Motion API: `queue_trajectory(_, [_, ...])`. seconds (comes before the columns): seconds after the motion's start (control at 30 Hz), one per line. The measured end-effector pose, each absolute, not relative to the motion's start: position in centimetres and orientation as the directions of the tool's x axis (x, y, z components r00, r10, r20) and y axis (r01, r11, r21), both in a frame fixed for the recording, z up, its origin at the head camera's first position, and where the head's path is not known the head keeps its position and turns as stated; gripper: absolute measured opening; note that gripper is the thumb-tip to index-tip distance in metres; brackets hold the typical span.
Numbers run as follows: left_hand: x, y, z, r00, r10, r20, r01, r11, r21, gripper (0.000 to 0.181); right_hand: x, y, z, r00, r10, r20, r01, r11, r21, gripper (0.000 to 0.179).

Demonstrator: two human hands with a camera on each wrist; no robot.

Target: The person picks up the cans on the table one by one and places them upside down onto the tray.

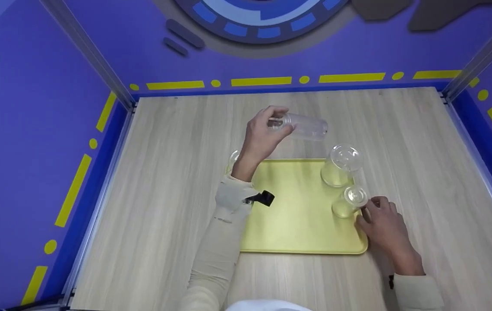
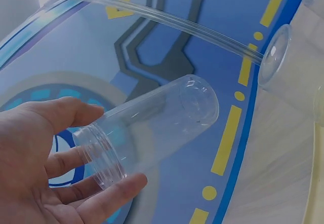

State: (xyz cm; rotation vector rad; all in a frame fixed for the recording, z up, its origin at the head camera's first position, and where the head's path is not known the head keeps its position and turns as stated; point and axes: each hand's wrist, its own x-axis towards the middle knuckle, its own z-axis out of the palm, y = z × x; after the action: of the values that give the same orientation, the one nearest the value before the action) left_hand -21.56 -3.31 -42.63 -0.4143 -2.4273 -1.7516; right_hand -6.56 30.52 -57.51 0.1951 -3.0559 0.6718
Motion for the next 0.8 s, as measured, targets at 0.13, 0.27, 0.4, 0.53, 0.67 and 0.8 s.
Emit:
queue_trajectory(0.13, [-20.9, -3.7, -42.8, -0.973, 0.111, 0.201, 0.220, 0.196, 0.956, 0.038, -6.5, 30.6, -57.5, -0.992, -0.119, 0.037, -0.124, 0.900, -0.419, 0.038])
queue_trajectory(0.27, [-20.4, -4.0, -42.8, -0.982, 0.101, 0.159, 0.165, 0.053, 0.985, 0.038, -6.4, 30.5, -57.4, -0.993, -0.116, 0.009, -0.109, 0.899, -0.423, 0.042])
queue_trajectory(0.4, [-20.1, -4.3, -42.7, -0.983, 0.103, 0.155, 0.153, -0.024, 0.988, 0.039, -6.4, 30.6, -57.4, -0.993, -0.117, 0.002, -0.107, 0.901, -0.421, 0.046])
queue_trajectory(0.53, [-19.8, -4.7, -42.8, -0.983, 0.109, 0.145, 0.139, -0.063, 0.988, 0.039, -6.5, 30.6, -57.4, -0.993, -0.118, 0.024, -0.117, 0.898, -0.424, 0.045])
queue_trajectory(0.67, [-19.5, -4.8, -42.7, -0.984, 0.114, 0.138, 0.127, -0.101, 0.987, 0.041, -6.5, 30.6, -57.4, -0.993, -0.115, 0.026, -0.115, 0.896, -0.429, 0.045])
queue_trajectory(0.8, [-19.2, -5.0, -42.9, -0.984, 0.118, 0.136, 0.121, -0.131, 0.984, 0.042, -6.5, 30.6, -57.4, -0.993, -0.115, 0.007, -0.106, 0.895, -0.432, 0.046])
